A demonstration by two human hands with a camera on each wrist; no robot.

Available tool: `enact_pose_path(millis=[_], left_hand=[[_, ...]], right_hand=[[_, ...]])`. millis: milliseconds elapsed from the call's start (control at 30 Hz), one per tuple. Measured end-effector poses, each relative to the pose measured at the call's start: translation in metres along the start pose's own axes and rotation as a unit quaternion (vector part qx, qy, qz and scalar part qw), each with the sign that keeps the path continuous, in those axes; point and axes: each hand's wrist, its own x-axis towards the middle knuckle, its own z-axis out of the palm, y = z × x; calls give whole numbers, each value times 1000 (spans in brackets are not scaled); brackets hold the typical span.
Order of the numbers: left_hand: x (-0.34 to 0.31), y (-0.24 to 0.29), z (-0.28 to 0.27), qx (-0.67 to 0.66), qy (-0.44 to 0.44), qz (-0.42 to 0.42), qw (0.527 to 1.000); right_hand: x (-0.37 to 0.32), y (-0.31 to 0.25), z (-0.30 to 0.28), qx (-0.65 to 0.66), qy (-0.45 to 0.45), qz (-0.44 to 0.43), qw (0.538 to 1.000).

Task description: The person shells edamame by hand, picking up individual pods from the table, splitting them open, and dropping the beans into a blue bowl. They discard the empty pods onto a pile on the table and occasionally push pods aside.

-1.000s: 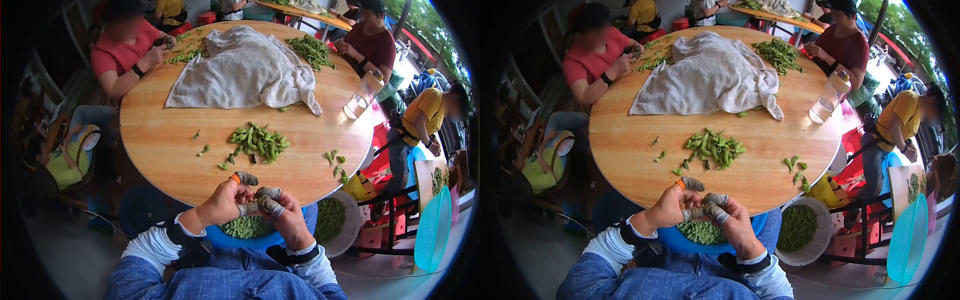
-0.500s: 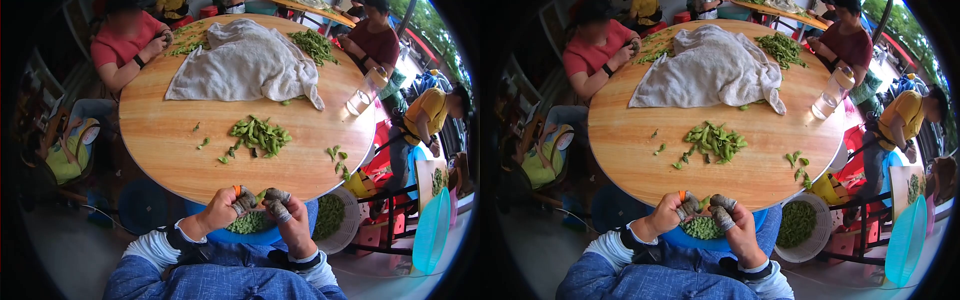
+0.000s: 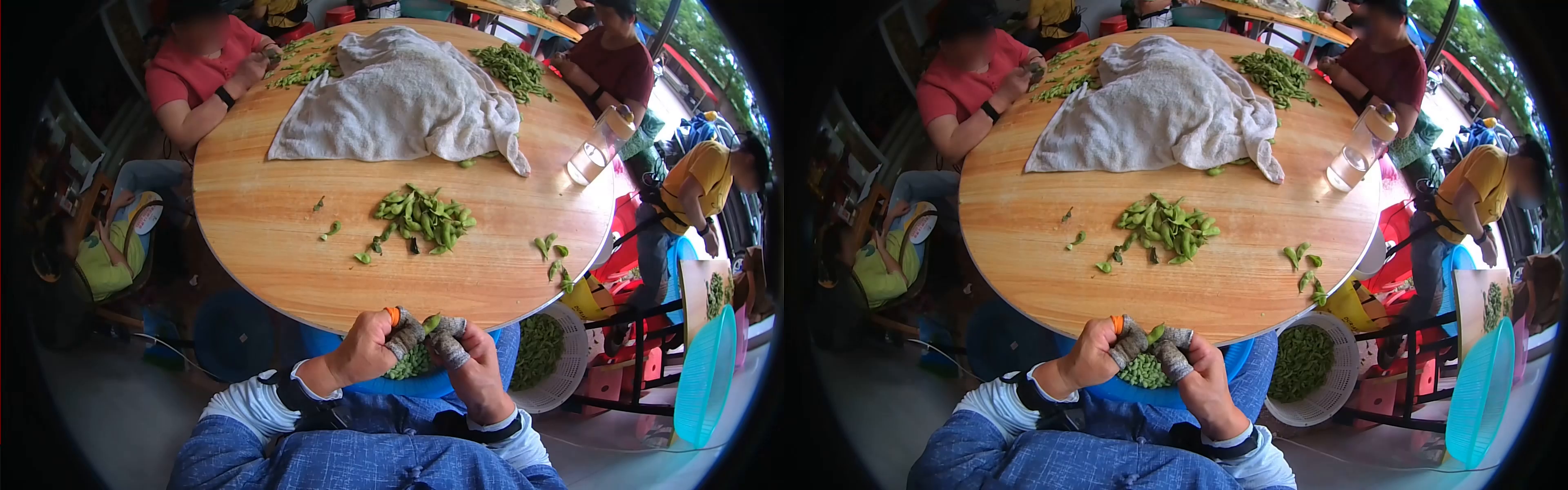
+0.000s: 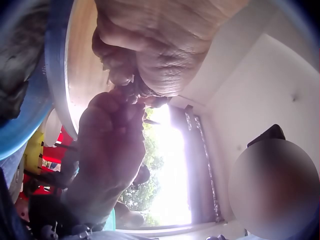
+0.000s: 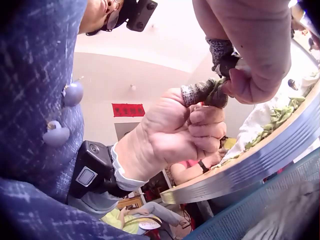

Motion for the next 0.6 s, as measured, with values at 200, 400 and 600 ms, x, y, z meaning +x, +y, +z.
enact_pose_path(millis=[200,400,600], left_hand=[[-1,-5,1,-31,-17,-8,999],[2,-4,2,-16,-14,18,1000],[-2,-2,-3,378,-5,167,911]], right_hand=[[0,0,-1,3,1,8,1000],[4,5,-6,12,-11,15,1000],[5,10,-8,-16,-7,-21,1000]])
